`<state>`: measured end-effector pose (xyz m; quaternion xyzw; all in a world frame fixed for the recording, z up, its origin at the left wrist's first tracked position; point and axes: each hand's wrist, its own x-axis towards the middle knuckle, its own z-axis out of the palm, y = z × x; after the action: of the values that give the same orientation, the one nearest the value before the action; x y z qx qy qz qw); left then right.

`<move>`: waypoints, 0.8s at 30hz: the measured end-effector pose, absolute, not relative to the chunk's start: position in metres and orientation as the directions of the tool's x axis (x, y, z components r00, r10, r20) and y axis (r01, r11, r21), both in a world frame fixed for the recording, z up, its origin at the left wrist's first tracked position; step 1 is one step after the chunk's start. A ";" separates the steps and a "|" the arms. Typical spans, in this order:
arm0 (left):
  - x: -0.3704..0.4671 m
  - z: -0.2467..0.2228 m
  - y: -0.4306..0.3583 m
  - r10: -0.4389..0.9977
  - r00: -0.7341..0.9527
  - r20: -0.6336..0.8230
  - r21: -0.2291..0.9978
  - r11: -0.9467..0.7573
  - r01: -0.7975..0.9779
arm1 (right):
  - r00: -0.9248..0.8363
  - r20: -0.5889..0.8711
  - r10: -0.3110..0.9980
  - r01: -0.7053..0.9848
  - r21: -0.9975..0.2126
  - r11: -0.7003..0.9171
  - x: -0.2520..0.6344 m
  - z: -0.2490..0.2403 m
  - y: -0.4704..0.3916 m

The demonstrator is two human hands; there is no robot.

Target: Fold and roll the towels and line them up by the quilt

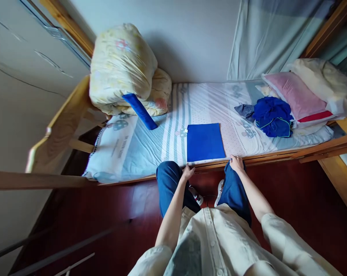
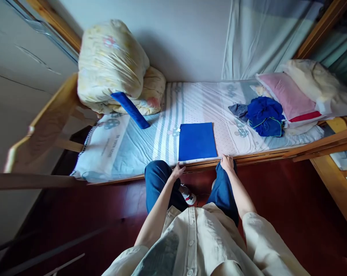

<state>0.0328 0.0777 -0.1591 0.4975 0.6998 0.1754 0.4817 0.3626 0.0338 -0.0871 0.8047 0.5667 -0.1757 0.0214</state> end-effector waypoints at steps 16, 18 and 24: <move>0.038 -0.156 0.098 0.746 -0.149 -0.649 0.728 0.666 0.165 | 0.194 -0.381 0.904 0.874 -0.351 -0.335 0.369 -0.084 0.052; 0.038 -0.155 0.100 0.750 -0.148 -0.644 0.737 0.661 0.141 | 0.193 -0.376 0.906 0.873 -0.357 -0.334 0.370 -0.087 0.053; 0.035 -0.159 0.108 0.735 -0.182 -0.654 0.733 0.674 0.087 | 0.182 -0.402 0.897 0.861 -0.375 -0.343 0.373 -0.089 0.064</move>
<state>0.0349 0.1076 -0.1593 0.2875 0.7146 0.2832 0.5714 0.3725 0.0643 -0.0891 0.7680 0.5725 -0.2855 -0.0315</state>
